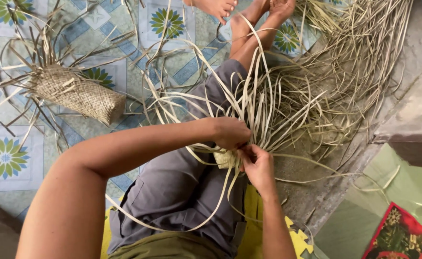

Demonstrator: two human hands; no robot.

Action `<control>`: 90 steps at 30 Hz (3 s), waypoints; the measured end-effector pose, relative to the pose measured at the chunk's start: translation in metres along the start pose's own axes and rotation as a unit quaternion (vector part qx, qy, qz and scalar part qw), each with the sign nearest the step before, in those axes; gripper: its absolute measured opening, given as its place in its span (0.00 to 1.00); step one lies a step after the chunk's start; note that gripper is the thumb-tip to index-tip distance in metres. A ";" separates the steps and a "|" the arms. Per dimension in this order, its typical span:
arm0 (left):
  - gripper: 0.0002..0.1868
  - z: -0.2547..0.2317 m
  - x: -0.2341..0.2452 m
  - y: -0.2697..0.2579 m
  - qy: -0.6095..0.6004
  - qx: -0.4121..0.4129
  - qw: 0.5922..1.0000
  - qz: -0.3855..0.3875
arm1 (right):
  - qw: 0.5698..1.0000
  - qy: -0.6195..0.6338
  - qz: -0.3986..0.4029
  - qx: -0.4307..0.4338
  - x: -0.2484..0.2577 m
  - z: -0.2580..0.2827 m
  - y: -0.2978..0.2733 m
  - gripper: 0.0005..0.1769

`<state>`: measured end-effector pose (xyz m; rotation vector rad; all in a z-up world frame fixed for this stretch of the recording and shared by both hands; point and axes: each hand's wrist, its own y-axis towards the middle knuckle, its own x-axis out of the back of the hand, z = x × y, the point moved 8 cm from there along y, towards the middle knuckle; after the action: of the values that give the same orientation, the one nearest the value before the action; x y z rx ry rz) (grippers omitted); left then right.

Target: Weaving thin bamboo strips into a basket-like structure while sitting on the floor.

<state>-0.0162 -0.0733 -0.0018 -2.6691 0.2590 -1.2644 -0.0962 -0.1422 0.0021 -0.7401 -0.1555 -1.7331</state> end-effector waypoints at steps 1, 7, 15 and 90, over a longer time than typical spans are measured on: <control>0.09 0.002 -0.002 0.004 -0.002 -0.001 1.000 -0.002 | 1.000 -0.002 0.001 -0.001 -0.001 0.000 -0.002 0.05; 0.11 0.016 -0.014 0.012 0.022 0.021 1.000 0.003 | 0.998 0.039 -0.035 0.048 0.003 0.019 -0.008 0.03; 0.13 0.012 -0.016 0.008 -0.025 0.036 0.999 0.019 | 1.000 0.028 -0.009 -0.004 0.000 -0.005 0.001 0.04; 0.02 -0.030 0.035 -0.039 0.273 0.147 0.861 -0.403 | 0.993 0.042 -0.043 0.097 -0.014 -0.017 -0.004 0.04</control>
<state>-0.0140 -0.0459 0.0522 -2.1134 -1.0107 -2.0549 -0.1047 -0.1374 -0.0186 -0.5241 -0.2966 -1.7986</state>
